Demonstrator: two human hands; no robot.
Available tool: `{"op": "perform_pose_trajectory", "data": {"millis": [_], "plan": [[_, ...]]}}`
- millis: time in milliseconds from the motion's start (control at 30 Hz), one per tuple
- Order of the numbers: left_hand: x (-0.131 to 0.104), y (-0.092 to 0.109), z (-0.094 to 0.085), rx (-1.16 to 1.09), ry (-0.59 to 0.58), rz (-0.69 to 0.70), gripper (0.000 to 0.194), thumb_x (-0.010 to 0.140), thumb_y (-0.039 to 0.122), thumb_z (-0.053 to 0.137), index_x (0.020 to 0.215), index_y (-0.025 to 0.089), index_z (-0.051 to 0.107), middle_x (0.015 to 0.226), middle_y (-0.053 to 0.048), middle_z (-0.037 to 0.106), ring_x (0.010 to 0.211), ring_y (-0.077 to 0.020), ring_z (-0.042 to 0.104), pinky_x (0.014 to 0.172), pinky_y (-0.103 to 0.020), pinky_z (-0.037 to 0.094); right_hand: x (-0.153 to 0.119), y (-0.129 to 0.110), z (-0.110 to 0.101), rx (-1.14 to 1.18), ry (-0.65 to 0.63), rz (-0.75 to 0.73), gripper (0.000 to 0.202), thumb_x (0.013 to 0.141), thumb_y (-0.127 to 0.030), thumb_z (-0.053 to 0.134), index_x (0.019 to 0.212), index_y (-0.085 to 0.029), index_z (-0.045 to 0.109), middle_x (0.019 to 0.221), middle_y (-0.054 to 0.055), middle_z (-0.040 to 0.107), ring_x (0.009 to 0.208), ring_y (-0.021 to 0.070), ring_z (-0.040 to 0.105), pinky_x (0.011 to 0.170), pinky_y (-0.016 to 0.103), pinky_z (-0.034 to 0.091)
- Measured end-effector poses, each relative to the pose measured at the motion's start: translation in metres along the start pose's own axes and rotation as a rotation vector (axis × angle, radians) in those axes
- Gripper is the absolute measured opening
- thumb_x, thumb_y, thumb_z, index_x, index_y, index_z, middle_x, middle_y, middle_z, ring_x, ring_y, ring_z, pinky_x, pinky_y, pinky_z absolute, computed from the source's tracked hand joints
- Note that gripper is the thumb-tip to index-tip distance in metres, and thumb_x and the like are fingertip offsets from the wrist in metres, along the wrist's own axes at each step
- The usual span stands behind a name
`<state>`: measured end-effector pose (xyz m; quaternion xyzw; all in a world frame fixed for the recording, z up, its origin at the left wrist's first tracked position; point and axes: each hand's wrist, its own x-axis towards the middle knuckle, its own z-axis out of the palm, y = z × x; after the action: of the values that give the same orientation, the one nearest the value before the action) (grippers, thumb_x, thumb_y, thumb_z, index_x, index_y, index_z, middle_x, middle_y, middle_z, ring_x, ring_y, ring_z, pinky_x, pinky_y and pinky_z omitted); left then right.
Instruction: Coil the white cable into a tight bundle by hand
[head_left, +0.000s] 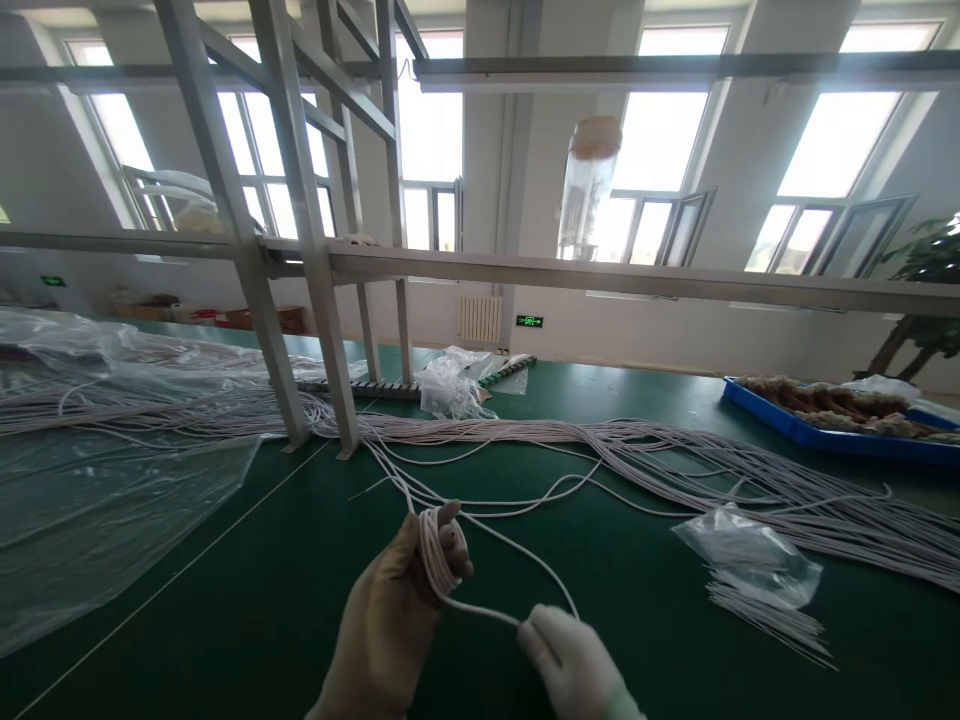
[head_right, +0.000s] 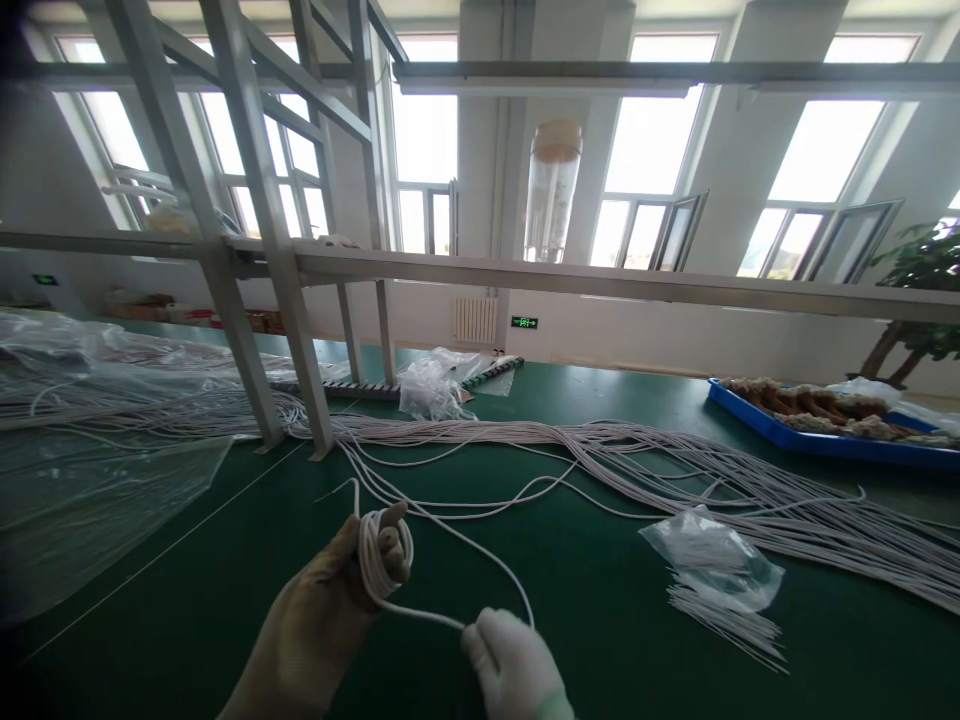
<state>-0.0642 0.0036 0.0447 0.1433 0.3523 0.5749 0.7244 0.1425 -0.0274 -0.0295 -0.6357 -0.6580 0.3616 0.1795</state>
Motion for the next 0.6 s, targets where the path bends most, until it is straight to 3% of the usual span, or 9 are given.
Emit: {"op": "perform_pose_trajectory", "data": {"millis": [133,233,300,400,500,600], "plan": [[-0.011,-0.004,0.0,0.098,-0.133,-0.145,0.039,0.098,0.036,0.058,0.121,0.007,0.069,0.092,-0.011,0.072,0.081,-0.0216,0.069,0.08,-0.036,0.058,0.025,-0.016,-0.052,0.015,0.128,-0.012,0.015,0.1,-0.025,0.057,0.088,-0.019,0.065,0.09,0.004,0.065,0.083,0.0228,0.064,0.075,0.033,0.053],[-0.021,-0.007,0.007,0.273,-0.223,-0.161,0.029,0.093,0.034,0.064,0.109,0.012,0.076,0.084,-0.008,0.071,0.073,-0.0209,0.065,0.072,-0.033,0.055,0.041,-0.033,-0.068,0.01,0.134,-0.043,0.013,0.096,-0.026,0.064,0.086,-0.018,0.065,0.085,0.003,0.064,0.079,0.0225,0.063,0.072,0.033,0.052],[-0.025,-0.006,0.013,0.45,-0.235,-0.141,0.025,0.087,0.034,0.073,0.103,0.016,0.078,0.084,-0.007,0.073,0.07,-0.0211,0.064,0.068,-0.032,0.052,0.047,-0.044,-0.072,0.01,0.122,-0.072,0.013,0.095,-0.027,0.066,0.086,-0.018,0.065,0.084,0.002,0.064,0.079,0.0219,0.063,0.071,0.032,0.052],[-0.024,-0.009,0.016,0.65,-0.257,-0.176,0.037,0.082,0.045,0.079,0.104,0.016,0.077,0.089,-0.008,0.075,0.073,-0.0229,0.066,0.07,-0.034,0.052,0.047,-0.06,-0.075,0.002,0.105,-0.12,0.013,0.096,-0.028,0.067,0.088,-0.018,0.066,0.087,0.001,0.066,0.079,0.0204,0.064,0.072,0.031,0.053],[-0.01,-0.022,0.005,0.609,-0.27,-0.288,0.047,0.086,0.055,0.071,0.104,0.011,0.076,0.088,-0.012,0.074,0.076,-0.0262,0.067,0.074,-0.038,0.052,0.034,-0.073,-0.074,-0.027,0.106,-0.15,0.014,0.101,-0.028,0.062,0.091,-0.019,0.067,0.09,0.002,0.066,0.079,0.0201,0.064,0.073,0.032,0.053],[0.003,-0.035,-0.011,0.536,-0.125,-0.18,0.028,0.081,0.039,0.081,0.099,0.017,0.078,0.1,-0.012,0.075,0.091,-0.0315,0.067,0.08,-0.04,0.052,0.012,-0.082,-0.058,-0.134,0.133,-0.163,0.018,0.103,-0.026,0.055,0.093,-0.02,0.068,0.089,0.005,0.066,0.079,0.023,0.063,0.074,0.037,0.052]]}}
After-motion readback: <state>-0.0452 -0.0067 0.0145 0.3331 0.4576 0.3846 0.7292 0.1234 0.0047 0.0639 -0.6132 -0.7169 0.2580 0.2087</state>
